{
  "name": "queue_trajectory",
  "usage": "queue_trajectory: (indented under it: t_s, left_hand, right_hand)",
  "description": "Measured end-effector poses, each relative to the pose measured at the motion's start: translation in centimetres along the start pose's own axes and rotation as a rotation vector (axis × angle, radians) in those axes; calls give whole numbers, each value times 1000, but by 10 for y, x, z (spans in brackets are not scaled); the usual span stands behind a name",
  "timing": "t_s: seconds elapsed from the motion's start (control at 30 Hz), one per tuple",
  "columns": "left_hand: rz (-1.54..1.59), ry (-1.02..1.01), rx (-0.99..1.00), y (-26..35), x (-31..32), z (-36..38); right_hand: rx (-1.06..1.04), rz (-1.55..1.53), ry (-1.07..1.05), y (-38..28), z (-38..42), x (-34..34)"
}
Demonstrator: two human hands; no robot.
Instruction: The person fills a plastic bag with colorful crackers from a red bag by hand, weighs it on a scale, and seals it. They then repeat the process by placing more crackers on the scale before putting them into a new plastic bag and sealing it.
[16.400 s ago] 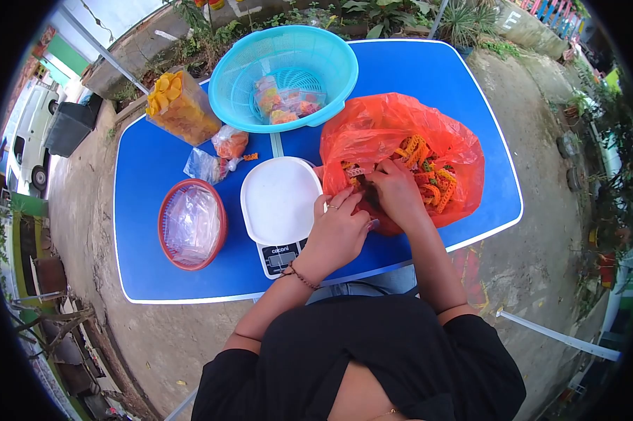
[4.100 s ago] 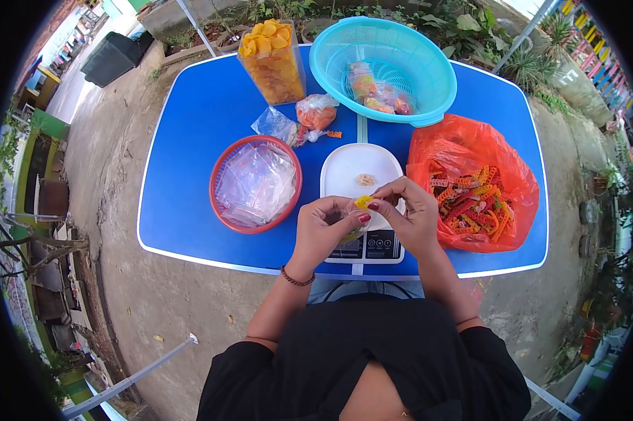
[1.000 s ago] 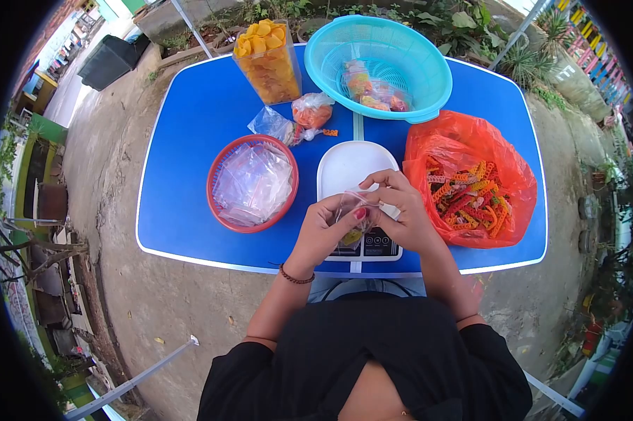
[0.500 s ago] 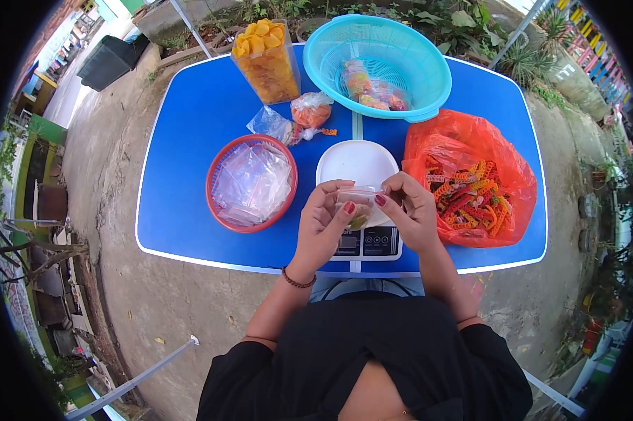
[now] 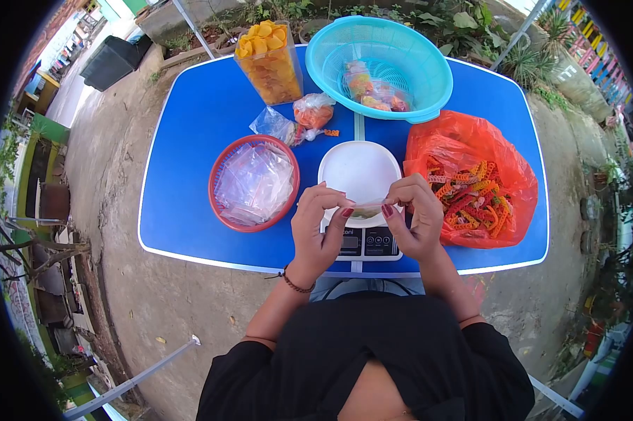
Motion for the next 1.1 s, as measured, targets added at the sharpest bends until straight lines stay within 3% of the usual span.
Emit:
queue_trajectory:
  t_s: [0.57,1.1]
  left_hand:
    - [-187,-159,89,13,8,-1]
    - [-186,-226,-77,12,1,-3]
  right_hand:
    - [-138,178,-64,-6,3,5]
    - [-86,240,-177,3,5,0]
Point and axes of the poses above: each hand's wrist, its own z-axis away from the middle knuckle, its own x-axis out of the palm, y = z × x, the point moved 2 cm from there along -z, towards the middle knuckle, and after that the axes turned 1 degree about z, right-handed, at the moved point
